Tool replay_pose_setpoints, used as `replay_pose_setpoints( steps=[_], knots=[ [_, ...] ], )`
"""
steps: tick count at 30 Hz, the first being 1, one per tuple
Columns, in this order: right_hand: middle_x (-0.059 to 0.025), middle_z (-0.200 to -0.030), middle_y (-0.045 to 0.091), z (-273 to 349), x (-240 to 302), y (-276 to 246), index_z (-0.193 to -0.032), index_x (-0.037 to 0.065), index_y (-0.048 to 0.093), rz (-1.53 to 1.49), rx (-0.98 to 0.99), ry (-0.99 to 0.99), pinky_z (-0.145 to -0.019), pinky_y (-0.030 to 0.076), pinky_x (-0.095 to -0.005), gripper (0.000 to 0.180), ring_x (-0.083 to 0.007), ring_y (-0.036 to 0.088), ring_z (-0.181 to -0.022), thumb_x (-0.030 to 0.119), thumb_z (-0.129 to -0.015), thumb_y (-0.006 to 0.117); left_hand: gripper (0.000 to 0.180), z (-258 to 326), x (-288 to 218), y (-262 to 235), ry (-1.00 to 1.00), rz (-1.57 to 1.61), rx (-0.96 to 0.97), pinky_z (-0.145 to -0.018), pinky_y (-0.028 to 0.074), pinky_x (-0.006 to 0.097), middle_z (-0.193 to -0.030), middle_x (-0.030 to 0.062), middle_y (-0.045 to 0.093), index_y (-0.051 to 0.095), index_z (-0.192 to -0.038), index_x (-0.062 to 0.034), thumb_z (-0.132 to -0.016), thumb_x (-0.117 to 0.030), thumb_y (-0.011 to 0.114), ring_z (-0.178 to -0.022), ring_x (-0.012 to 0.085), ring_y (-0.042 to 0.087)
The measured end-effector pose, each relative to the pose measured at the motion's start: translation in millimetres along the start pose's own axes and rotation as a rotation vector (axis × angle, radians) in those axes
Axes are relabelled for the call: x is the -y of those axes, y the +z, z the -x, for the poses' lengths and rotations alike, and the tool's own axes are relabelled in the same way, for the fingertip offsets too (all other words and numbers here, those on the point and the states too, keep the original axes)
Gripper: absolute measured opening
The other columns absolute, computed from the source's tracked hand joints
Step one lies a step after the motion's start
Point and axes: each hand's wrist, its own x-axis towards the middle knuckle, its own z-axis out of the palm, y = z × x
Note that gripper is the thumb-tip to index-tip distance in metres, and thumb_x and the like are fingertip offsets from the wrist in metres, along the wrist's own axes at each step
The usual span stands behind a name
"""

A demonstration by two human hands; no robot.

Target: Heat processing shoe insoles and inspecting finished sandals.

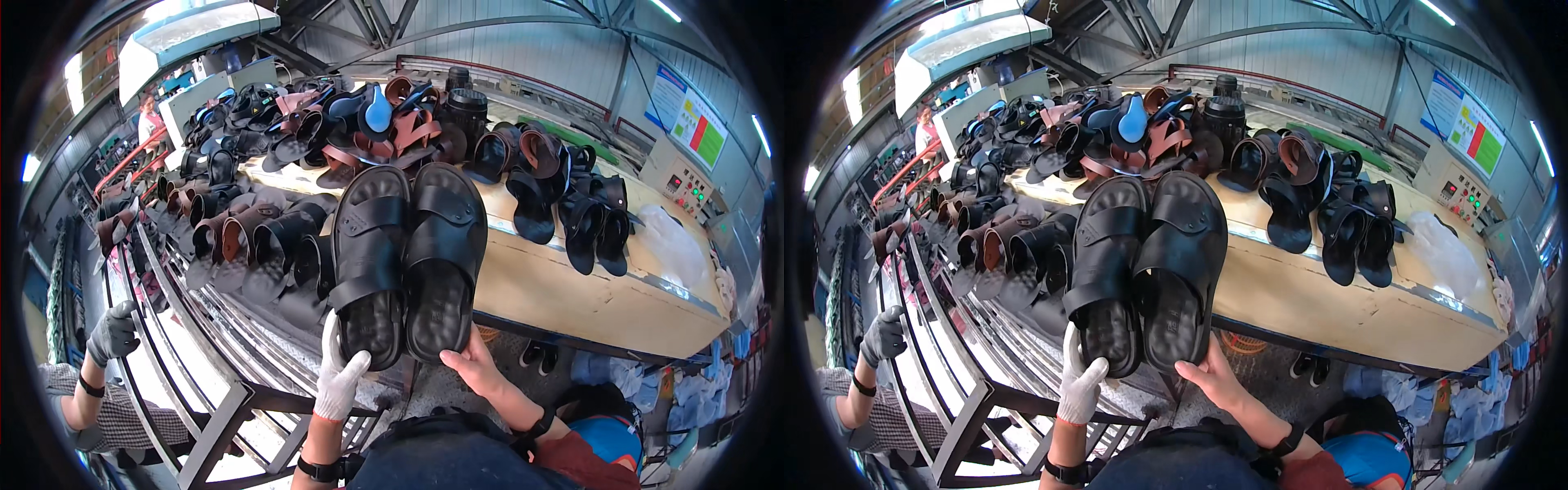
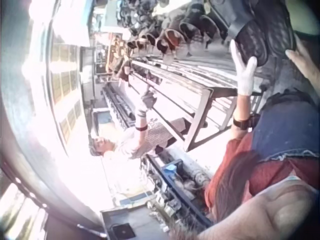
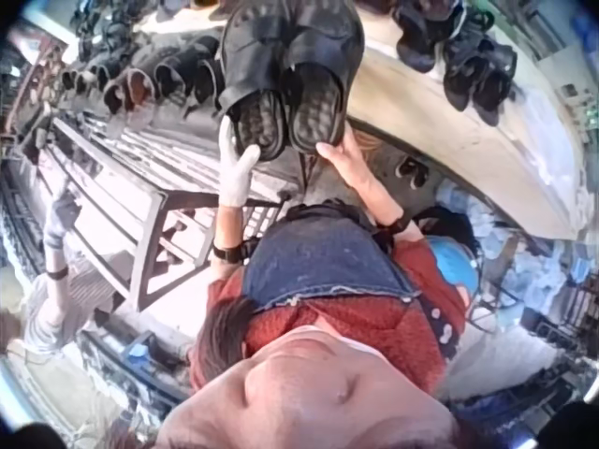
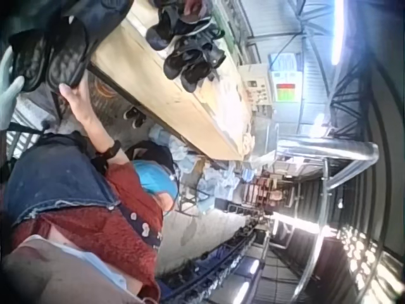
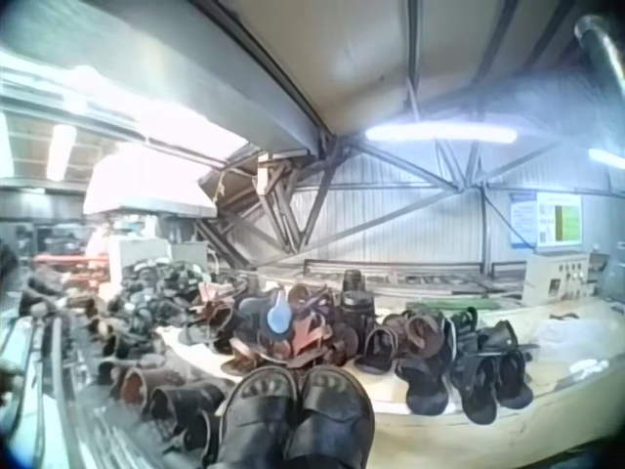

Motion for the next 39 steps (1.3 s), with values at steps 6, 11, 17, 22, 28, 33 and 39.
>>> replay_pose_setpoints(
  steps=[6,11,17,22,28,33,39],
  knots=[
    [-0.0084,-0.139,0.038,3,3,1,-0.147,0.003,0.016,0.006,0.032,-0.019,-0.106,0.033,-0.0316,0.077,-0.0153,0.040,-0.127,0.009,-0.087,0.065,0.081,5,-1,3,-0.018,0.045,-0.013,-0.106,0.034,0.032,-0.146,0.0126,0.031,0.011,-0.151,-0.0054,-0.082,0.006,0.053,-0.130,0.0213,0.039],
    [-0.0090,-0.140,0.037,4,5,1,-0.147,0.003,0.016,0.016,0.032,-0.014,-0.106,0.033,-0.0316,0.076,-0.0158,0.040,-0.127,0.008,-0.088,0.064,0.081,4,2,2,0.013,0.025,0.007,-0.106,0.034,0.033,-0.146,0.0129,0.031,0.013,-0.151,-0.0048,-0.081,0.006,0.053,-0.130,0.0214,0.039],
    [-0.0102,-0.133,0.047,11,29,20,-0.146,0.003,0.021,-0.032,-0.022,0.099,-0.094,0.047,-0.0327,0.072,-0.0185,0.053,-0.117,0.009,-0.087,0.061,0.077,5,-12,7,-0.045,0.006,-0.049,-0.106,0.035,0.033,-0.142,0.0144,0.038,0.021,-0.148,-0.0015,-0.079,0.003,0.054,-0.127,0.0212,0.042],
    [-0.0110,-0.115,0.059,12,34,12,-0.136,0.006,0.034,-0.120,0.046,0.337,-0.071,0.058,-0.0295,0.056,-0.0213,0.067,-0.089,0.019,-0.090,0.063,0.066,-3,-1,-5,-0.090,0.034,-0.103,-0.104,0.036,0.030,-0.141,0.0153,0.040,0.028,-0.143,0.0050,-0.083,-0.001,0.052,-0.126,0.0209,0.043],
    [-0.0126,-0.112,0.061,-4,29,11,-0.132,0.006,0.038,-0.143,0.172,0.456,-0.072,0.056,-0.0269,0.046,-0.0200,0.068,-0.087,0.020,-0.094,0.059,0.059,-4,-7,-16,-0.120,-0.052,-0.191,-0.069,0.054,0.030,-0.103,0.0157,0.063,0.019,-0.149,-0.0068,-0.098,-0.026,0.042,-0.079,0.0199,0.065],
    [-0.0231,-0.113,0.061,-1,5,-2,-0.132,0.004,0.039,-0.089,0.154,0.455,-0.074,0.057,-0.0316,0.047,-0.0263,0.067,-0.088,0.023,-0.093,0.059,0.070,18,-3,-30,-0.263,-0.085,-0.141,-0.057,0.054,0.031,-0.085,0.0144,0.065,0.003,-0.151,-0.0108,-0.099,-0.044,0.037,-0.063,0.0210,0.064],
    [-0.0228,-0.111,0.061,9,-4,19,-0.123,-0.001,0.047,-0.154,-0.039,0.354,-0.067,0.054,-0.0327,0.045,-0.0299,0.066,-0.084,0.030,-0.093,0.058,0.064,60,1,-41,-0.505,-0.337,0.023,-0.068,0.053,0.031,-0.105,0.0138,0.057,0.015,-0.148,-0.0087,-0.096,-0.037,0.042,-0.080,0.0200,0.063]
  ],
)
